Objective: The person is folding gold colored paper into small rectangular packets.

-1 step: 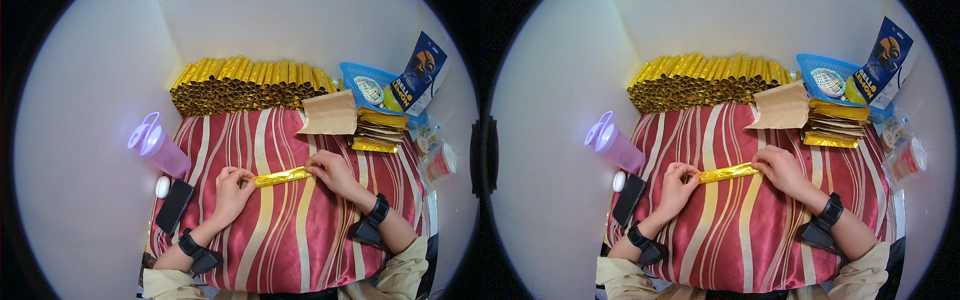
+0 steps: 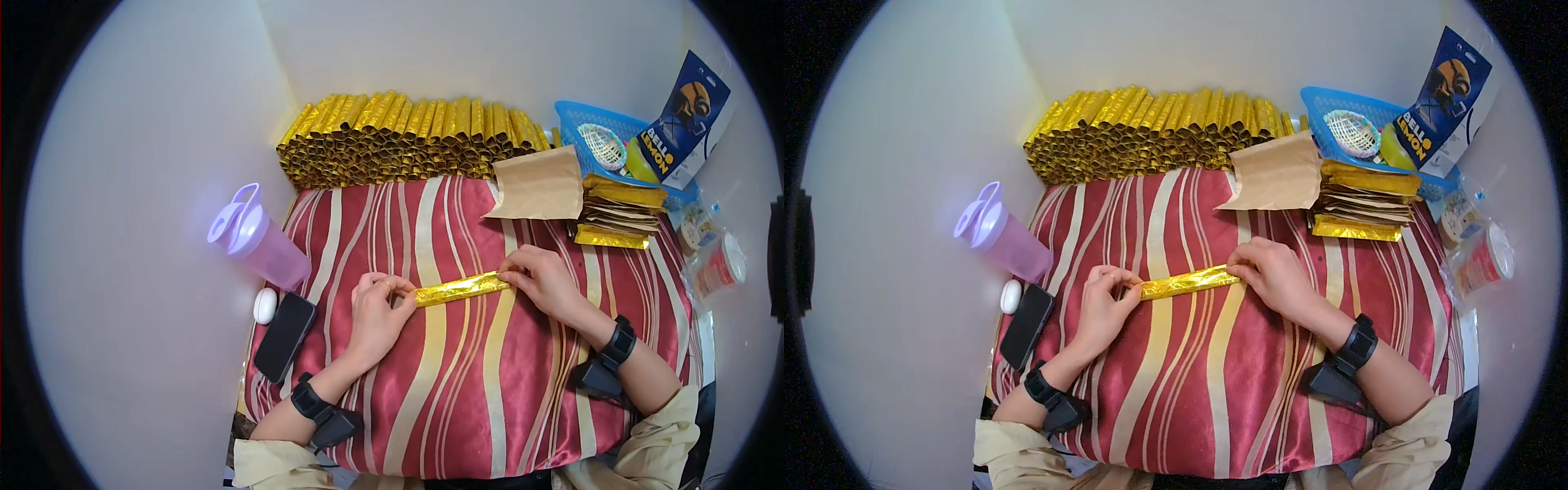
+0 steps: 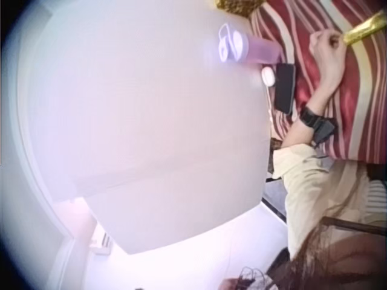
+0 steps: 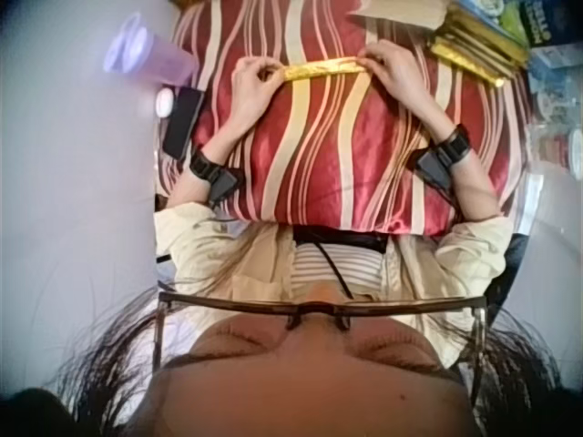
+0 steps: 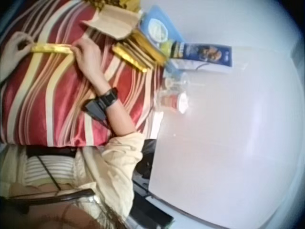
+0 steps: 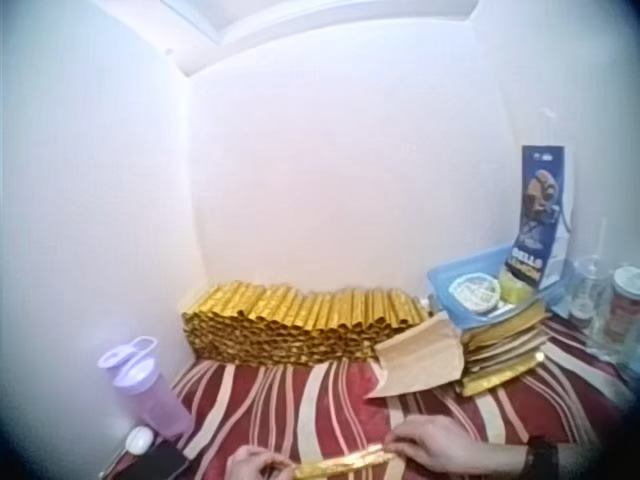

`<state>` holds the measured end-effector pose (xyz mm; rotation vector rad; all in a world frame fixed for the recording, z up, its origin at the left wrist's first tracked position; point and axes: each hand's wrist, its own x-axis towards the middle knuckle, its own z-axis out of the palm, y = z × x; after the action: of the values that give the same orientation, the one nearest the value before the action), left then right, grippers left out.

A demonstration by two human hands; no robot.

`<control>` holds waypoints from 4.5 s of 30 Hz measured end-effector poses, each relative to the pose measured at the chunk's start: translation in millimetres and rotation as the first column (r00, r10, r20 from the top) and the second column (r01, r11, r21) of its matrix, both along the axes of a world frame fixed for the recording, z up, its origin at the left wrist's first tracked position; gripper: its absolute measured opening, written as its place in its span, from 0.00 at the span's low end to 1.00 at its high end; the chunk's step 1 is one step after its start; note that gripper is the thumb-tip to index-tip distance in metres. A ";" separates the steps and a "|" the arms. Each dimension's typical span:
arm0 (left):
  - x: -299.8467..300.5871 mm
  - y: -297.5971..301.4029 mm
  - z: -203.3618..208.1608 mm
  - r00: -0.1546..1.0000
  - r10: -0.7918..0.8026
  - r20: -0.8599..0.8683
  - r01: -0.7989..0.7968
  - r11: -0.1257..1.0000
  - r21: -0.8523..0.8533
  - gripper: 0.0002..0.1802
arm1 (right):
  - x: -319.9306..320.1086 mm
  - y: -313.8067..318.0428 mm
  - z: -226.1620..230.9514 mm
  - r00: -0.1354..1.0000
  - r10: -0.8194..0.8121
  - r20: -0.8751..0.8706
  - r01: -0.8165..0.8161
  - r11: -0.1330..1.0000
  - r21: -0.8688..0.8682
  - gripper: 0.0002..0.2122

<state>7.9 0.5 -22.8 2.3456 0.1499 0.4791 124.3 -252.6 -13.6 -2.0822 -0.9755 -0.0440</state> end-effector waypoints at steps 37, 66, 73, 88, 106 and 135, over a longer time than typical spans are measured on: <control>2.6 12.4 7.3 0.934 -0.297 0.199 0.241 0.934 0.263 0.11 | 4.1 -10.3 3.0 0.952 0.184 0.244 -0.173 0.983 -0.066 0.09; -1.9 6.2 23.5 0.741 -0.667 0.079 0.378 0.511 0.772 0.15 | 4.3 -16.1 8.0 0.560 0.412 0.719 -0.160 0.905 -0.395 0.12; 5.0 8.6 16.4 0.752 -0.653 0.082 0.407 0.560 0.722 0.17 | 4.9 -12.5 4.1 0.559 0.429 0.710 -0.201 0.901 -0.385 0.12; 24.2 0.5 38.5 0.748 -0.636 -0.189 0.624 0.578 0.526 0.22 | 1.7 -10.8 4.2 0.553 0.410 0.725 -0.152 0.906 -0.396 0.11; 21.7 0.4 25.5 0.761 -0.645 -0.073 0.473 0.474 0.743 0.25 | 1.5 -11.4 5.5 0.587 0.420 0.692 -0.130 0.892 -0.432 0.14; 27.2 5.2 19.4 0.751 -0.634 -0.184 0.602 0.543 0.585 0.35 | -1.2 -10.7 5.9 0.652 0.395 0.647 -0.118 0.896 -0.429 0.16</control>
<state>35.1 5.7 -3.4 2.7734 -1.0067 0.2293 123.2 -263.4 -7.7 -2.2480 -1.8878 -0.6370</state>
